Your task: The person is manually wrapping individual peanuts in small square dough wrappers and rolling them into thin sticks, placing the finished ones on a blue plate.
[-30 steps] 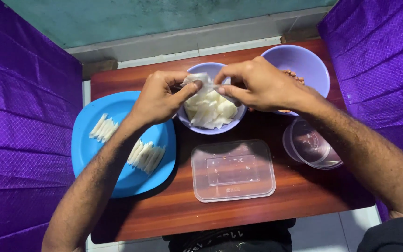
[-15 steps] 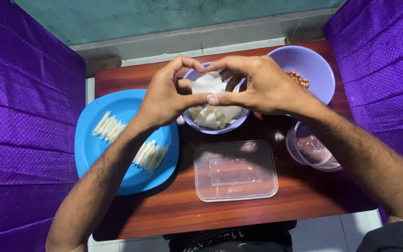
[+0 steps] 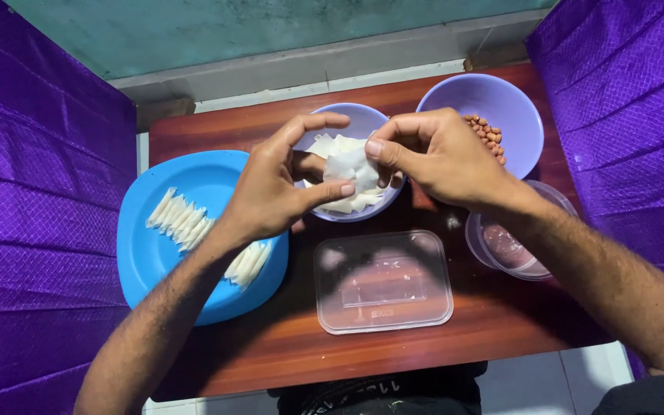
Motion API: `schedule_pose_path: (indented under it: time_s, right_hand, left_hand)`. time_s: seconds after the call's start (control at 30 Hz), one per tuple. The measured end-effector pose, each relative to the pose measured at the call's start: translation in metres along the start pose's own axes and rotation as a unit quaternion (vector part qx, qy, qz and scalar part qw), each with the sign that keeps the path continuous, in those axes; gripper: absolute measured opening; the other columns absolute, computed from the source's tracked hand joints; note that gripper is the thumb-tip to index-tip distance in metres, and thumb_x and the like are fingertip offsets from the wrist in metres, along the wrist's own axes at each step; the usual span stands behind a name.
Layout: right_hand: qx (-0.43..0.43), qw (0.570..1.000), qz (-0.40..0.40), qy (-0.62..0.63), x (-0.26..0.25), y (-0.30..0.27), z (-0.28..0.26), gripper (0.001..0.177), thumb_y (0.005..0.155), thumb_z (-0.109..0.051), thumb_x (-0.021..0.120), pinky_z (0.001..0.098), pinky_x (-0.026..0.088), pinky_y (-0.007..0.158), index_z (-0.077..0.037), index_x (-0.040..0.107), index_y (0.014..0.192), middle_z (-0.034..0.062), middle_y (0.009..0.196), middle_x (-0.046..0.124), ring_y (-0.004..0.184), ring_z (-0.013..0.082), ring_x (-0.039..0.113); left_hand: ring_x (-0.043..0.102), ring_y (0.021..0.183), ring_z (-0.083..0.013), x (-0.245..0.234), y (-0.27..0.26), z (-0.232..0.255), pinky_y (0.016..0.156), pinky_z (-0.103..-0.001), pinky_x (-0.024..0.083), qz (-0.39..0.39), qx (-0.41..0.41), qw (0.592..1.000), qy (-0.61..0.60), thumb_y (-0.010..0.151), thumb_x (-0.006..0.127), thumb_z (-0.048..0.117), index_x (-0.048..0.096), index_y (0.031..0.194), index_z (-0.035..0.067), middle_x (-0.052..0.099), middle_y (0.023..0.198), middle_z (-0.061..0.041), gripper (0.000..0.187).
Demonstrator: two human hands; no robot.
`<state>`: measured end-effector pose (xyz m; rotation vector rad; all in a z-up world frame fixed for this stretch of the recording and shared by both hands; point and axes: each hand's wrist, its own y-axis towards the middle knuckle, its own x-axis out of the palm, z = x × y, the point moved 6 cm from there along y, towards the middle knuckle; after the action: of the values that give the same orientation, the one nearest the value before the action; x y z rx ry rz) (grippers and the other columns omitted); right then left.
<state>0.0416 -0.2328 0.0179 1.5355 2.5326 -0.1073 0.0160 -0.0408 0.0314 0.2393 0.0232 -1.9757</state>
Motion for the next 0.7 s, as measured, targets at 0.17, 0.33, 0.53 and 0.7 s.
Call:
schedule_pose_path:
  time_s: [0.17, 0.33, 0.53, 0.7]
  right_hand:
    - [0.001, 1.0, 0.019, 0.008, 0.001, -0.014, -0.005, 0.019, 0.103, -0.02, 0.065, 0.0266, 0.06, 0.063, -0.003, 0.073, 0.099, 0.0096, 0.069, 0.073, 0.063, 0.0127, 0.067]
    - [-0.001, 0.999, 0.03, 0.029, 0.002, -0.027, -0.001, 0.019, 0.103, -0.021, 0.065, 0.0264, 0.058, 0.063, -0.003, 0.073, 0.099, 0.0102, 0.068, 0.073, 0.06, 0.0129, 0.067]
    - [-0.006, 1.0, 0.022, 0.012, 0.01, -0.052, -0.004, 0.021, 0.084, -0.01, 0.084, 0.0274, 0.059, 0.066, -0.004, 0.076, 0.103, 0.0082, 0.074, 0.077, 0.065, 0.0116, 0.067]
    - [-0.004, 1.0, -0.002, -0.018, 0.019, -0.073, -0.005, 0.009, 0.087, -0.011, 0.078, 0.0291, 0.059, 0.063, -0.008, 0.082, 0.095, 0.0069, 0.065, 0.078, 0.064, 0.0106, 0.067]
  left_hand:
    - [0.07, 0.077, -0.0106, 0.015, -0.005, 0.0, 0.081, -0.028, 0.062, 0.015, 0.031, 0.999, -0.008, 0.086, 0.085, 0.009, 0.06, 0.139, 0.012, 0.078, 0.087, -0.012, 0.059]
    - [0.071, 0.078, -0.0103, 0.024, -0.011, -0.001, 0.08, -0.028, 0.063, 0.047, 0.027, 0.997, -0.05, 0.087, 0.083, 0.005, 0.066, 0.132, 0.009, 0.078, 0.086, -0.012, 0.048]
    - [0.07, 0.077, -0.0108, 0.041, -0.029, -0.004, 0.078, -0.028, 0.063, 0.101, -0.006, 0.987, -0.121, 0.085, 0.084, 0.005, 0.065, 0.13, 0.007, 0.077, 0.085, -0.011, 0.049]
    - [0.072, 0.083, -0.0144, 0.054, -0.05, -0.01, 0.08, -0.034, 0.063, 0.141, -0.001, 0.986, -0.093, 0.08, 0.088, 0.01, 0.072, 0.117, 0.003, 0.078, 0.088, -0.014, 0.041]
